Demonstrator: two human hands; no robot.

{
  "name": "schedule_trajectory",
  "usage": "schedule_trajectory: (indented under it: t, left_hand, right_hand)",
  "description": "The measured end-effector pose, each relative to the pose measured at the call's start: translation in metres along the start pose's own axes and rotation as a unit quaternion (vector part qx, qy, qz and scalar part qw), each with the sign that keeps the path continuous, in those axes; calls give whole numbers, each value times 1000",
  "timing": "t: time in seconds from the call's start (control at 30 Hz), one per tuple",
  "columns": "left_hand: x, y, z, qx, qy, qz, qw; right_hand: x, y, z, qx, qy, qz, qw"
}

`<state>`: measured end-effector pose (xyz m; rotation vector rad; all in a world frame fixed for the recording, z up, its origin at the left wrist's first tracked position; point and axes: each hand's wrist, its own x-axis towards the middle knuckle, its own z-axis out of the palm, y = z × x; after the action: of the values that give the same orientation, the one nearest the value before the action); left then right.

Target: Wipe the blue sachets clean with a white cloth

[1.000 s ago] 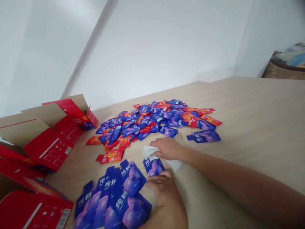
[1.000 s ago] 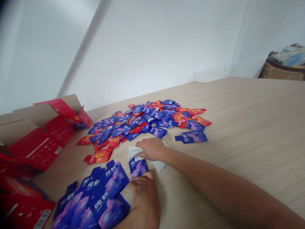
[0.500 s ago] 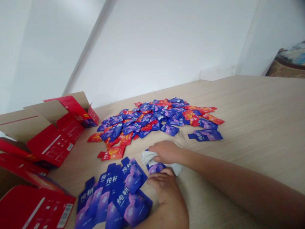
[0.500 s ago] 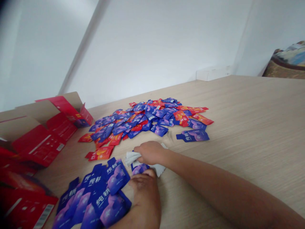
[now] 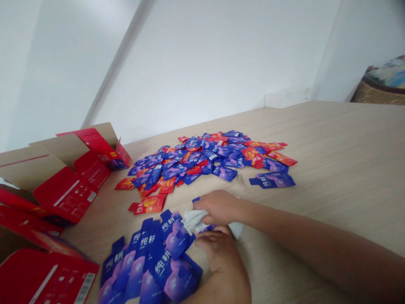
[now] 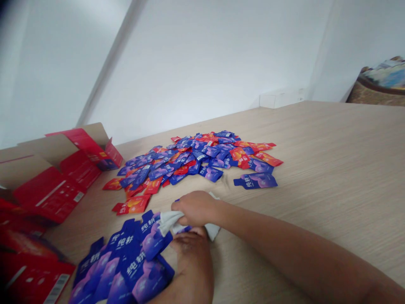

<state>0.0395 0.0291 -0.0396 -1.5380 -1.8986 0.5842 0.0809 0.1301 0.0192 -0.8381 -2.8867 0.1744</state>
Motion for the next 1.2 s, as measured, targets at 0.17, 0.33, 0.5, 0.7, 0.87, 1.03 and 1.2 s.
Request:
schedule_trajectory:
  t: [0.17,0.33,0.5,0.7,0.87,1.03,1.2]
  left_hand:
    - [-1,1,1,0,2,-8,1000]
    - [-3,-2,-1,8,7,7,1000]
    - [-2,-3,-3,-21,-1,1,1000]
    - [0,-1,0,-74,-21,-9,997]
    - [0,-3,-4,-39,-17,-1,999]
    - [-4,-5,-6,14,11,19,1000]
    - [-4,-3,-2,42,27,11,999]
  right_hand:
    - [3,8,11,-3,-13,37,999]
    - [3,26,7,-25,10,122,992]
    - [1,20,-4,-15,51,91,994]
    - [0,1,-2,7,-6,-3,1000]
    - [2,8,9,4,-15,25,1000]
    - [2,26,6,-20,17,116,993]
    - [0,17,-4,-5,53,89,995]
